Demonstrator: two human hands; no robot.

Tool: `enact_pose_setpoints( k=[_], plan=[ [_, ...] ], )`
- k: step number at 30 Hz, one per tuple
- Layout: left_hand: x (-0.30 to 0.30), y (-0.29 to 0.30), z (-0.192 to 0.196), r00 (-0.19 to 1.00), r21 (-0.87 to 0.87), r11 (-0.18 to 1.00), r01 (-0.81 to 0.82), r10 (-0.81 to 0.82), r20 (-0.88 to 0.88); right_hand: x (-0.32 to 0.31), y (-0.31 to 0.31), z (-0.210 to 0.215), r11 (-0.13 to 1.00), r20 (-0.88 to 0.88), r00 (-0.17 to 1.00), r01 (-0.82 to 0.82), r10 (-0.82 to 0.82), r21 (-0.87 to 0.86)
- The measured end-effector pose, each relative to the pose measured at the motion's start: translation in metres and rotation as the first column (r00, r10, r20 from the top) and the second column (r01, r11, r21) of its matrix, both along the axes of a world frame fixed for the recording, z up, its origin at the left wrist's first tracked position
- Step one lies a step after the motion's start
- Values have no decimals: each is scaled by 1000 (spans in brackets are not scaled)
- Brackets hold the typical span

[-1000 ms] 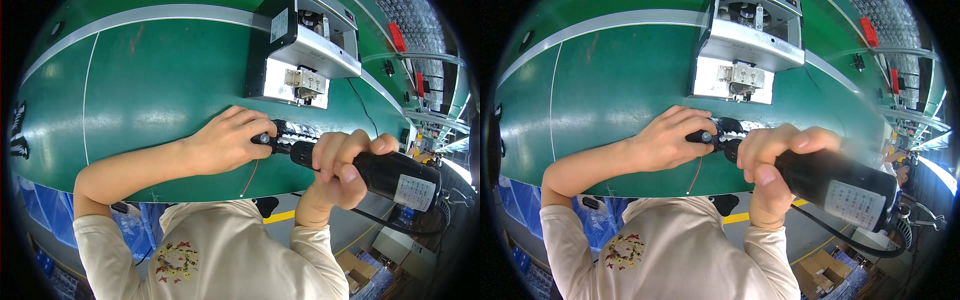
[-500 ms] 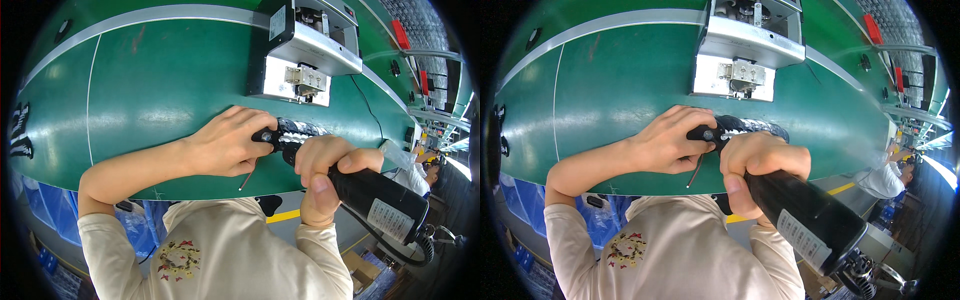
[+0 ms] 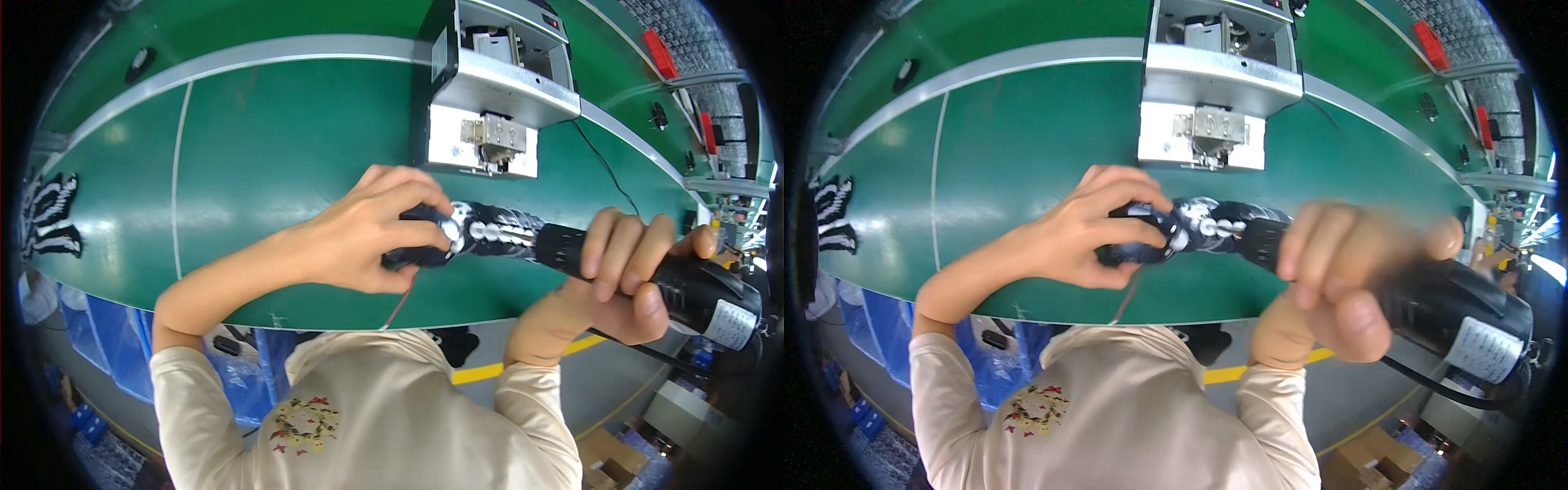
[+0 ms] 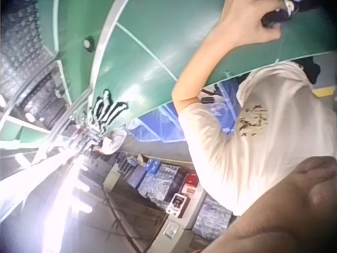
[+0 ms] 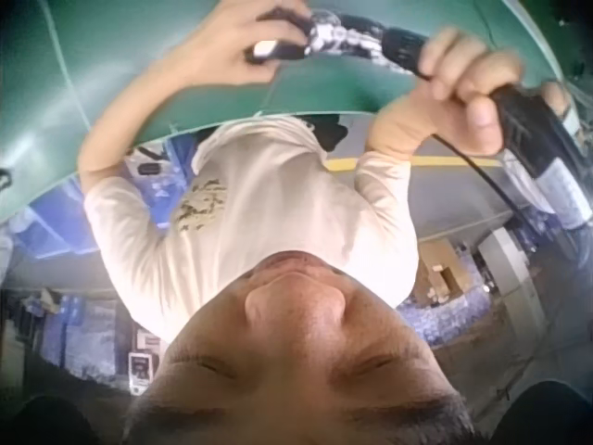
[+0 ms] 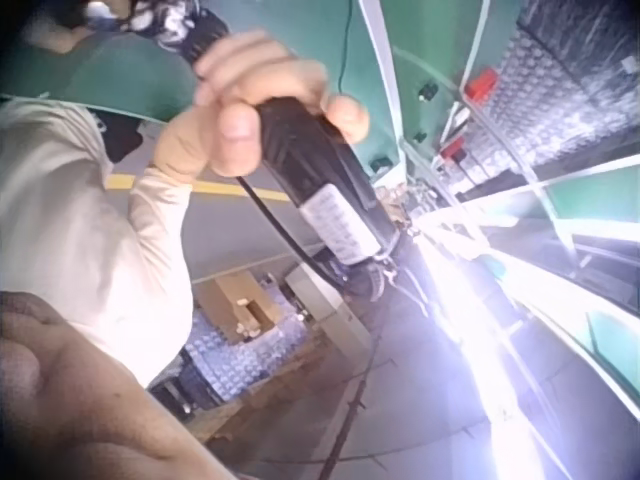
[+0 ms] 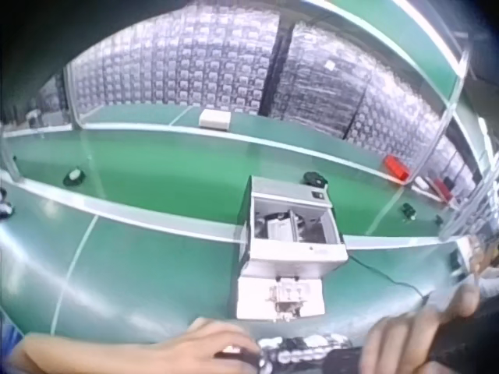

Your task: Manually assemble and test electrical components on a production line using an electric screwdriver.

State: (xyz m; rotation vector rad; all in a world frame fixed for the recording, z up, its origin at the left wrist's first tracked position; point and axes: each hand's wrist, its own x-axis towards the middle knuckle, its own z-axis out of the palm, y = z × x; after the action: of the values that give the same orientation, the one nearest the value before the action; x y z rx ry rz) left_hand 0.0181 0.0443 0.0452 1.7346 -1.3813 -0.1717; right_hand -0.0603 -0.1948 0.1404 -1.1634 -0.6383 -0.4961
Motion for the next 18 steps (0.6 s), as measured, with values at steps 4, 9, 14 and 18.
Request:
enact_pose_setpoints(
  k=[4, 9, 14, 18],
  plan=[
    [47, 54, 30, 999, 239, 971, -27, 17, 43, 6, -10, -8, 991, -63, 990, 127, -124, 44],
    [143, 95, -1, 724, -73, 760, -646, 640, 258, 3, -15, -12, 954, -83, 951, 299, -297, 12],
    [253, 221, -38, 28, -298, 230, -926, 831, 556, 2, -19, -20, 947, -67, 944, 320, -322, -34],
    [284, 295, -47, -26, 100, -67, -993, 930, 366, 7, -16, -23, 940, -71, 938, 340, -340, -9]
  ],
)
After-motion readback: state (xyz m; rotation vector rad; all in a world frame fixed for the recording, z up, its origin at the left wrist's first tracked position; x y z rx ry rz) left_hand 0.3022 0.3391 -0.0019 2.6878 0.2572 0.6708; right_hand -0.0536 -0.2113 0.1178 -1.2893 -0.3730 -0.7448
